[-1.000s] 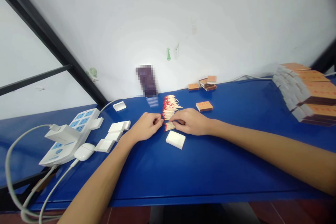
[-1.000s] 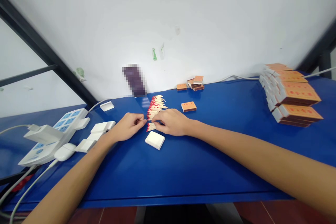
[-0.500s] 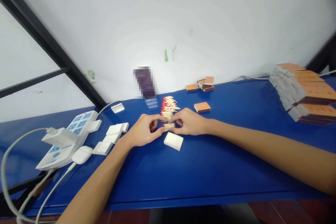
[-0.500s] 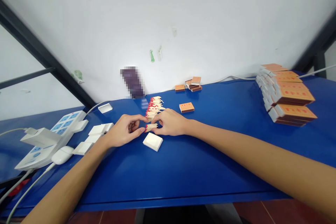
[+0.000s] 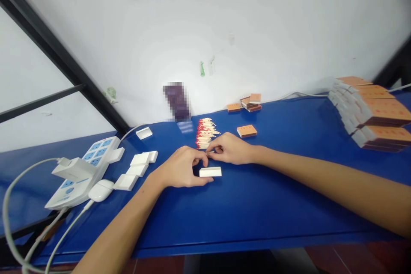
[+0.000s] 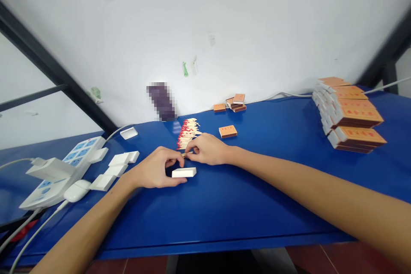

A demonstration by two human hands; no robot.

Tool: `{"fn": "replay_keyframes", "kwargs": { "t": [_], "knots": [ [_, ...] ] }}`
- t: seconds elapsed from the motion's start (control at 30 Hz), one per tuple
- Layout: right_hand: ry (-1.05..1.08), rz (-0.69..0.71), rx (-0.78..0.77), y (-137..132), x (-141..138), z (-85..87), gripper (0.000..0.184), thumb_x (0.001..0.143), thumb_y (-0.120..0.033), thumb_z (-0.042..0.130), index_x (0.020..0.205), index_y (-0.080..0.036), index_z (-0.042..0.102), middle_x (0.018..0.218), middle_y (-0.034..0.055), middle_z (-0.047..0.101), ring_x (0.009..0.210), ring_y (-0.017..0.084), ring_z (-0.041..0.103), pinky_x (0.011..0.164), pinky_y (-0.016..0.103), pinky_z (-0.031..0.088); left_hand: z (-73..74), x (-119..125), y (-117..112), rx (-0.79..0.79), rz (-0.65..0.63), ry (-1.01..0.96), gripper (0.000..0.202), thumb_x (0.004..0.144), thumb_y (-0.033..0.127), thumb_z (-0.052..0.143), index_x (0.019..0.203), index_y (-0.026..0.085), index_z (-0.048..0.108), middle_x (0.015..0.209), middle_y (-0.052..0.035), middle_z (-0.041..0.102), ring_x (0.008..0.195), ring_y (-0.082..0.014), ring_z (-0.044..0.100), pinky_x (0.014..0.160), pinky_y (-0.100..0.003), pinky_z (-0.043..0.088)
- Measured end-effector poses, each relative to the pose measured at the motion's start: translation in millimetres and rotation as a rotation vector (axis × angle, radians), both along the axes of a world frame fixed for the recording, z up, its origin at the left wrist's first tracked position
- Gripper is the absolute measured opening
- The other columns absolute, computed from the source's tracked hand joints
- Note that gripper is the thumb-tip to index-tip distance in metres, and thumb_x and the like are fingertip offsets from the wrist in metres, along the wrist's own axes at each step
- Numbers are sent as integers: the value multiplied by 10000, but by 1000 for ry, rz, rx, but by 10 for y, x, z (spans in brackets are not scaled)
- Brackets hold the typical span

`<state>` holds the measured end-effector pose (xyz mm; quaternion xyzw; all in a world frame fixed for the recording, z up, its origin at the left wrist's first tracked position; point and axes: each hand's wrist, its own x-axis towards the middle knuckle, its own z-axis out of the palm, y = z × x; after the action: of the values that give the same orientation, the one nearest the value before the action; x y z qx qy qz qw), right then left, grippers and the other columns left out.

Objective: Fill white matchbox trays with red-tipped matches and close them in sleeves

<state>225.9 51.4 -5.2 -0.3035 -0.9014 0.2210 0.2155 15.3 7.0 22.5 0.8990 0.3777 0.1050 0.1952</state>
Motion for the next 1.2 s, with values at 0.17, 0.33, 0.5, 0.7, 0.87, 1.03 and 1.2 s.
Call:
{"fn": "replay_keyframes", "kwargs": {
  "t": [0.17,0.33,0.5,0.7,0.87,1.03,1.2],
  "knots": [
    [1,-17,-6,-11,-3,17,161,846,-242,623,900,-178,761,582,-31,582,535,84,464,582,220,306,-59,-11,37,5,3,-48,411,648,536,783,789,172,655,548,75,366,507,-70,297,493,-220,230],
    [-15,-34,29,-10,-3,4,157,837,-227,618,904,-182,753,594,-30,590,543,87,470,575,221,292,-59,-19,32,49,27,-121,500,617,607,787,825,168,672,557,74,344,509,-74,291,501,-231,226],
    [-12,-35,41,-1,-6,-12,154,833,-237,624,906,-181,748,590,-31,579,542,89,467,571,220,290,-36,-10,3,56,-23,-145,490,625,588,781,851,170,661,596,60,360,531,-82,307,517,-235,249],
    [-8,-38,45,-13,-3,1,154,851,-255,615,876,-177,745,588,-26,571,546,89,457,575,222,287,-9,9,-21,28,-22,-69,445,662,569,758,854,180,657,604,54,393,536,-86,347,520,-236,261],
    [-26,-85,43,-29,-8,20,165,858,-265,605,876,-172,740,595,-21,577,544,90,454,568,226,272,61,46,-78,84,-62,11,469,661,600,744,858,186,641,622,46,450,550,-96,397,553,-246,294],
    [-42,-110,78,-20,-9,4,166,852,-280,615,900,-183,742,606,-17,594,546,98,467,566,234,265,52,62,-89,118,-72,40,372,701,525,724,818,184,633,617,40,477,546,-98,407,561,-251,303],
    [-15,-107,88,-18,-7,-17,167,842,-267,614,910,-185,744,614,-18,601,572,103,504,578,229,283,-23,9,-9,23,-28,-85,309,774,461,672,869,167,656,611,40,495,525,-86,393,528,-230,303]
  ]
}}
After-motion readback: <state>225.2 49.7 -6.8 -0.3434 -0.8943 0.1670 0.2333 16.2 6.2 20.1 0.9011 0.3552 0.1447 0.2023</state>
